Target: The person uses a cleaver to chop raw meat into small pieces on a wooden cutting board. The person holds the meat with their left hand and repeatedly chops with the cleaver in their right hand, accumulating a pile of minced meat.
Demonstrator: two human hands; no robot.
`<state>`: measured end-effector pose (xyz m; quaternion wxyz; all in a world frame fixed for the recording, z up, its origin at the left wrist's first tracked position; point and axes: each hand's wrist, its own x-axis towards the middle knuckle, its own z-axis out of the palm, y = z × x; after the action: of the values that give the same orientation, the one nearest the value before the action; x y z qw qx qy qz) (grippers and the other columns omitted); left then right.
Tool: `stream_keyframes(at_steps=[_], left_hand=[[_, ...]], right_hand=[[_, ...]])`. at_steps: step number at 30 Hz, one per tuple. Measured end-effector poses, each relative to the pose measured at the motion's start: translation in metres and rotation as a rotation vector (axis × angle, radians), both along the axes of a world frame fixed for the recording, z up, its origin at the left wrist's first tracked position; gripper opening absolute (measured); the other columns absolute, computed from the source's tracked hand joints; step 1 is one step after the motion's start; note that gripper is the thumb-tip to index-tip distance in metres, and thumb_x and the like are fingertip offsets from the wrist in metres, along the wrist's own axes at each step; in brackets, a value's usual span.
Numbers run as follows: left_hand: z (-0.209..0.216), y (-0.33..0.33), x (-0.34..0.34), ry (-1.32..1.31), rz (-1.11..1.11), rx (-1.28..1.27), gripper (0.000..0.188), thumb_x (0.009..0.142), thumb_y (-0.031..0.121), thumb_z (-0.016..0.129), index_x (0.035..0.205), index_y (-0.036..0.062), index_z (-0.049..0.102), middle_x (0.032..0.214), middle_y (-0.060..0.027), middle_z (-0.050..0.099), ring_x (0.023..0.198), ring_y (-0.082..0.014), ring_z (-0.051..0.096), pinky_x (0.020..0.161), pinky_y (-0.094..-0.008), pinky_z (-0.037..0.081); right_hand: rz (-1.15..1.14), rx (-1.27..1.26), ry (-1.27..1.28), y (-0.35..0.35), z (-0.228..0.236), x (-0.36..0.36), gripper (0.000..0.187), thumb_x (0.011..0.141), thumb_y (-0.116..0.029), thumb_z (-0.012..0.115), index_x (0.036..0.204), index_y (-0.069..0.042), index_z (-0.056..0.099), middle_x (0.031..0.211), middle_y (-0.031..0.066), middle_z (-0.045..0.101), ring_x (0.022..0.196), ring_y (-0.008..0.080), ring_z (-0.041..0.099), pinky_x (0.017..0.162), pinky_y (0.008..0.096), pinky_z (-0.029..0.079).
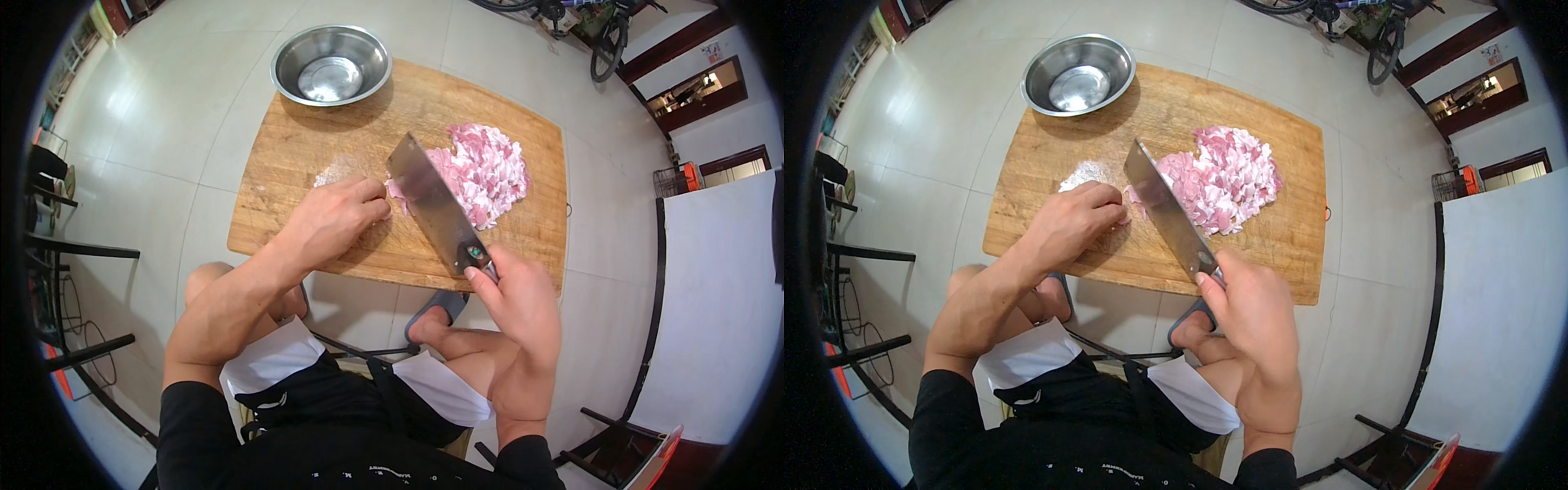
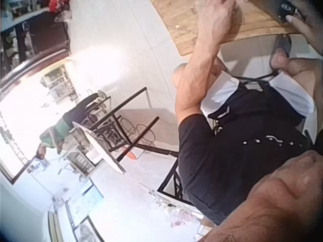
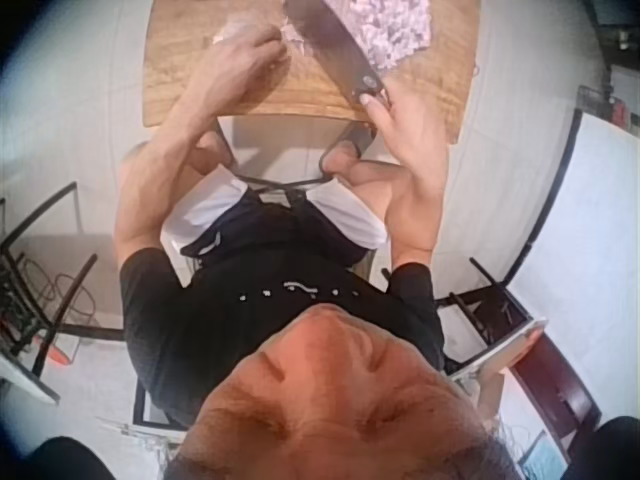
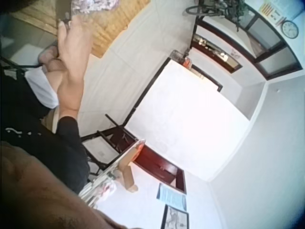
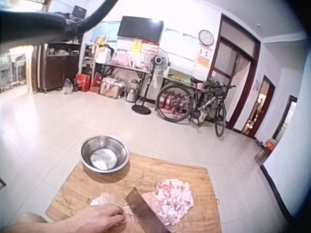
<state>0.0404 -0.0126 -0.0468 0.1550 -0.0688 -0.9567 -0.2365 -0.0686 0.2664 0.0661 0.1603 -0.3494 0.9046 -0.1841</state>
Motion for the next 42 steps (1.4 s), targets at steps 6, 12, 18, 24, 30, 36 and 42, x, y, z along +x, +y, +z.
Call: stream_keyframes(at_steps=[6,12,18,24,30,36,42], left_hand=[[-0.003,-0.003,0.001,-0.033,-0.013,0.007,0.022,0.096,0.012,0.07,0.116,0.0078,0.078,0.126,-0.008,0.075,0.116,-0.0314,0.074,0.094,-0.0433,0.063],[0.001,-0.003,-0.002,-0.089,-0.062,0.057,0.027,0.094,0.011,0.07,0.12,0.0069,0.079,0.128,-0.0094,0.076,0.119,-0.033,0.073,0.098,-0.0433,0.062],[-0.006,0.001,0.0,-0.006,-0.067,0.049,0.028,0.094,0.01,0.071,0.121,0.0084,0.078,0.127,-0.0095,0.075,0.118,-0.0335,0.073,0.096,-0.0432,0.062],[0.013,-0.003,0.004,0.006,-0.011,0.054,0.024,0.093,0.009,0.076,0.117,0.011,0.079,0.122,-0.0072,0.075,0.114,-0.0308,0.074,0.093,-0.0423,0.063],[-0.004,-0.002,0.005,0.034,-0.038,-0.035,0.018,0.094,0.01,0.072,0.11,0.0101,0.079,0.12,-0.0045,0.075,0.112,-0.0268,0.074,0.089,-0.0386,0.064],[-0.006,-0.002,0.002,0.045,-0.039,-0.082,0.02,0.095,0.012,0.069,0.112,0.0087,0.079,0.119,-0.0054,0.075,0.111,-0.0277,0.074,0.089,-0.04,0.064],[-0.002,0.0,-0.001,0.043,-0.051,-0.03,0.017,0.096,0.012,0.069,0.108,0.0051,0.079,0.108,-0.0085,0.072,0.107,-0.0293,0.073,0.091,-0.0416,0.062]], right_hand=[[0.058,0.081,0.037,-0.005,-0.006,0.013,0.026,0.103,-0.027,0.074,0.096,-0.003,0.066,0.083,0.0231,0.072,0.079,0.0487,0.071,0.069,0.0581,0.054],[0.075,0.101,0.07,-0.041,-0.017,0.017,0.024,0.107,-0.025,0.069,0.1,-0.003,0.065,0.085,0.026,0.074,0.083,0.0521,0.072,0.075,0.0608,0.058],[0.0,-0.148,-0.144,-0.056,-0.058,-0.028,0.026,0.107,-0.024,0.069,0.105,0.001,0.067,0.075,0.0196,0.072,0.066,0.0381,0.073,0.063,0.051,0.058],[-0.213,-0.262,-0.555,-0.035,-0.053,-0.042,0.02,0.105,-0.02,0.071,0.107,-0.001,0.068,0.068,0.0101,0.066,0.05,0.0229,0.062,0.051,0.0407,0.051],[-0.001,-0.136,-0.052,-0.016,-0.027,-0.011,0.026,0.103,-0.024,0.074,0.098,0.0,0.066,0.078,0.0272,0.071,0.07,0.0512,0.068,0.066,0.0584,0.054],[0.073,0.053,0.037,-0.009,-0.012,0.017,0.025,0.106,-0.025,0.07,0.098,-0.002,0.062,0.078,0.0258,0.073,0.077,0.0504,0.072,0.069,0.0603,0.055],[0.113,0.07,-0.03,-0.01,0.007,0.026,0.024,0.11,-0.023,0.062,0.098,-0.001,0.06,0.078,0.0248,0.074,0.076,0.0484,0.074,0.07,0.0593,0.057]])
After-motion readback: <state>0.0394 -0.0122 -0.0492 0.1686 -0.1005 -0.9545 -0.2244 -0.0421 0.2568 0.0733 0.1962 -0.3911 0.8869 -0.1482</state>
